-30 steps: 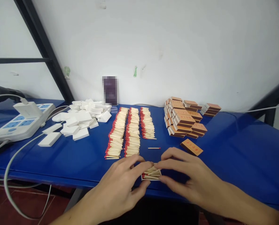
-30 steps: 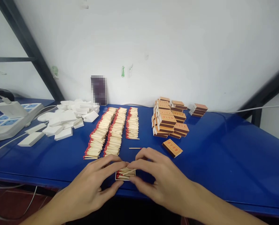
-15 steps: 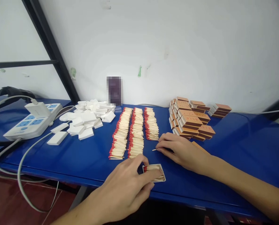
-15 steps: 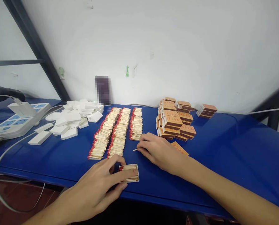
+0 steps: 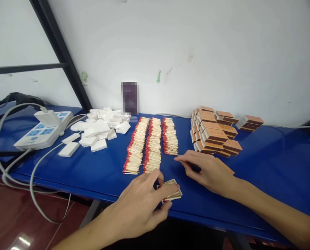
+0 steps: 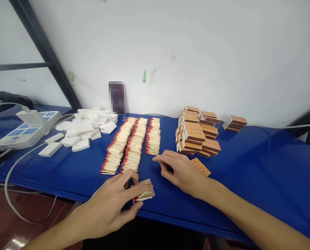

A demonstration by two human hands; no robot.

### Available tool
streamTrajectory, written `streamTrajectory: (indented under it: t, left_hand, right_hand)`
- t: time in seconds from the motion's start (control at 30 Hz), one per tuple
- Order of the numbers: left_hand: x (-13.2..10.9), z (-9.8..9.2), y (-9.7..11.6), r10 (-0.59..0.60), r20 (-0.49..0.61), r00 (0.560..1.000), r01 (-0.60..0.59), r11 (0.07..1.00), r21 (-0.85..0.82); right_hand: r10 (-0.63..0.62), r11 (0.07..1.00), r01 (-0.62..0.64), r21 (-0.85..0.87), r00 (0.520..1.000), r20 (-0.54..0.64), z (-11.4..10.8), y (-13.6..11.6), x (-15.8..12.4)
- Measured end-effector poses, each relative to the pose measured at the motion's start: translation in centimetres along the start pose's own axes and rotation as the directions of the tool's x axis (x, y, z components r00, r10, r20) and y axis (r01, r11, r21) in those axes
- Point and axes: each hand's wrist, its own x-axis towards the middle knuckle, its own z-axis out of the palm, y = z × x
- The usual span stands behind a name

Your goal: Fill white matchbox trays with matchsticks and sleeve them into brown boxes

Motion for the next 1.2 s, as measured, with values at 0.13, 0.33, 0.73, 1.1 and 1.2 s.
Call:
streamTrajectory:
  t: [0.13,0.33,0.73,1.1,1.2]
  left_hand:
    - [-0.1,0.0,-0.2,-0.015,-0.010,1.000,0.015,0.999,-0.046]
    - [-0.1,0.3,-0.7,-0.098,-0.045,0.994,0.087,0.973,-0.212]
    - [0.2,0.2,-0.8,-0.051,-0.089,0.995,0.027,0.967,-0.253]
    - [0.3,0.2,-0.6,-0.036,-0.115,0.993,0.009,0.974,-0.225]
    - [0.3,0.2,-0.6,-0.039,-0.124,0.991,0.012,0.978,-0.209]
  right_hand:
    - [0.152,0.957,-0.152,0.248,0.988,0.019,-0.3,-0.9,-0.2]
    - [0.031,0.825,-0.086,0.559,0.994,0.106,-0.3,-2.3,-0.8]
    - [-0.097,0.935,0.039,0.353,0.984,0.147,0.4,-3.0,-1.2]
    - [-0.112,0.949,0.069,0.307,0.986,0.126,0.8,-3.6,-1.2]
    - [-0.118,0.954,0.083,0.287,0.987,0.107,1.0,-3.9,-1.2]
